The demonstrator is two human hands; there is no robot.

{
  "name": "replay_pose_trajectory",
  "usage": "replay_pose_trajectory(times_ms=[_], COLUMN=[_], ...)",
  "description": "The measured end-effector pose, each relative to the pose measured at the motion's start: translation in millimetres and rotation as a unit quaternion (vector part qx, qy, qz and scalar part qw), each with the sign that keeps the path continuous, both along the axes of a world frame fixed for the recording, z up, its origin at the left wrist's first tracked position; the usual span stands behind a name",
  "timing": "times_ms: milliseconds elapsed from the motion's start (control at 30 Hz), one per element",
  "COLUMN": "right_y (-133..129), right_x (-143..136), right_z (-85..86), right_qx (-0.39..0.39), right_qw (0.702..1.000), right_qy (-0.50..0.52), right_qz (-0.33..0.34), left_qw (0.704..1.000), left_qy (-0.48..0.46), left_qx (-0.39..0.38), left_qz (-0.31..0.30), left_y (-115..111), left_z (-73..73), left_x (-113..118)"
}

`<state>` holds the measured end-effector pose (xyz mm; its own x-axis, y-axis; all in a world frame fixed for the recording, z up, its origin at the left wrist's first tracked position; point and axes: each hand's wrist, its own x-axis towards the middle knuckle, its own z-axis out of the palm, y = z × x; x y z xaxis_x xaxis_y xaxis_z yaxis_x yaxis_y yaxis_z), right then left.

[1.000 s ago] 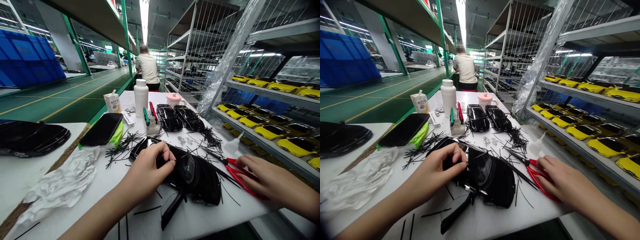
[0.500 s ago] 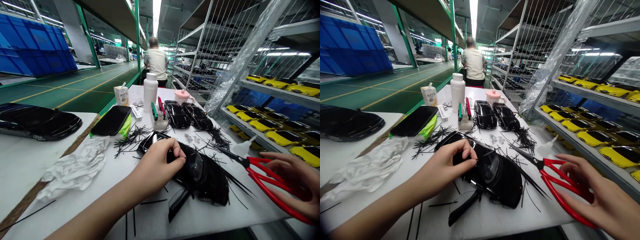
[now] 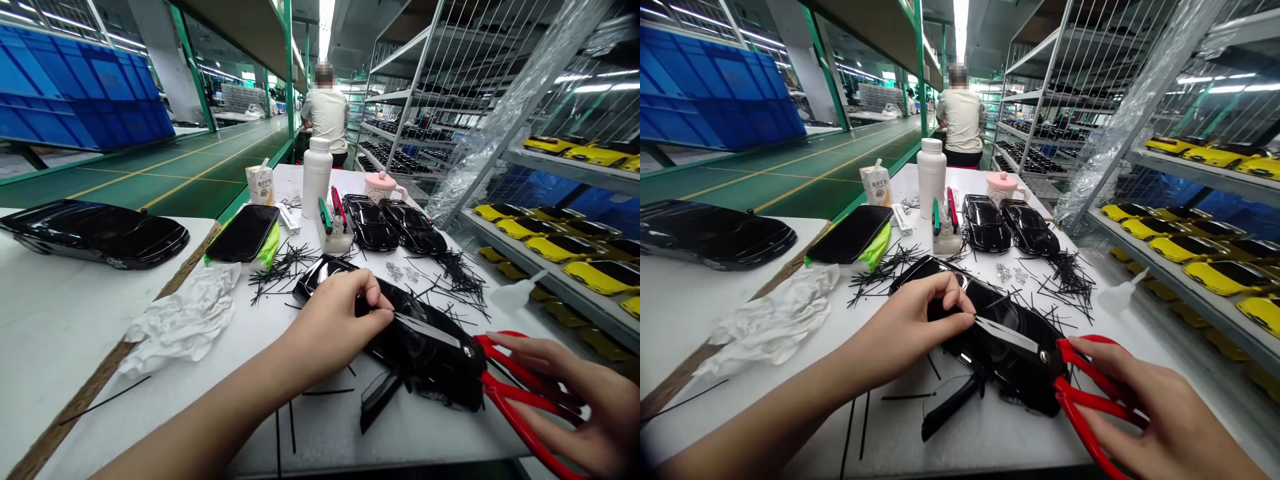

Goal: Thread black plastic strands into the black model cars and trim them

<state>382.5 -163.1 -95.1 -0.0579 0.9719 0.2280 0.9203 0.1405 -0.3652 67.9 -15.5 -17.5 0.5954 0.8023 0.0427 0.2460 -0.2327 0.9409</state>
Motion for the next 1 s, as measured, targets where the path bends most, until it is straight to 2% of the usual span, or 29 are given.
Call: replay_pose_trajectory(times_ms=[100,267,367,533,633,1000], right_y=[-0.6,-3.4,-2.5,4.9,7.8,7.8], right_x=[3.5,15.1,11.4,-17.9,-28.7,-27.7], right_z=[-6.0,-14.0,-10.3,2.3,4.3,4.6], right_qx=[-0.003,-0.012,-0.005,-0.004,0.014,0.025], right_qw=[0.999,1.0,1.0,0.997,0.995,0.998], right_qy=[-0.034,-0.017,0.003,0.074,0.098,0.064], right_qz=[0.009,-0.01,-0.022,-0.017,-0.03,-0.008], left_qw=[1.0,0.999,0.999,0.999,0.998,0.997], left_qy=[-0.01,-0.022,-0.019,-0.023,-0.034,-0.043], left_qx=[-0.009,-0.027,-0.033,-0.039,-0.054,-0.071], left_qz=[0.001,0.003,0.003,0.007,0.007,0.003], left_y=[0.4,0.5,0.4,0.6,0.2,1.9], left_z=[-0.2,-0.4,0.9,1.1,-0.5,-0.1], left_x=[-0.2,-1.2,-0.9,0.1,0.0,-0.5])
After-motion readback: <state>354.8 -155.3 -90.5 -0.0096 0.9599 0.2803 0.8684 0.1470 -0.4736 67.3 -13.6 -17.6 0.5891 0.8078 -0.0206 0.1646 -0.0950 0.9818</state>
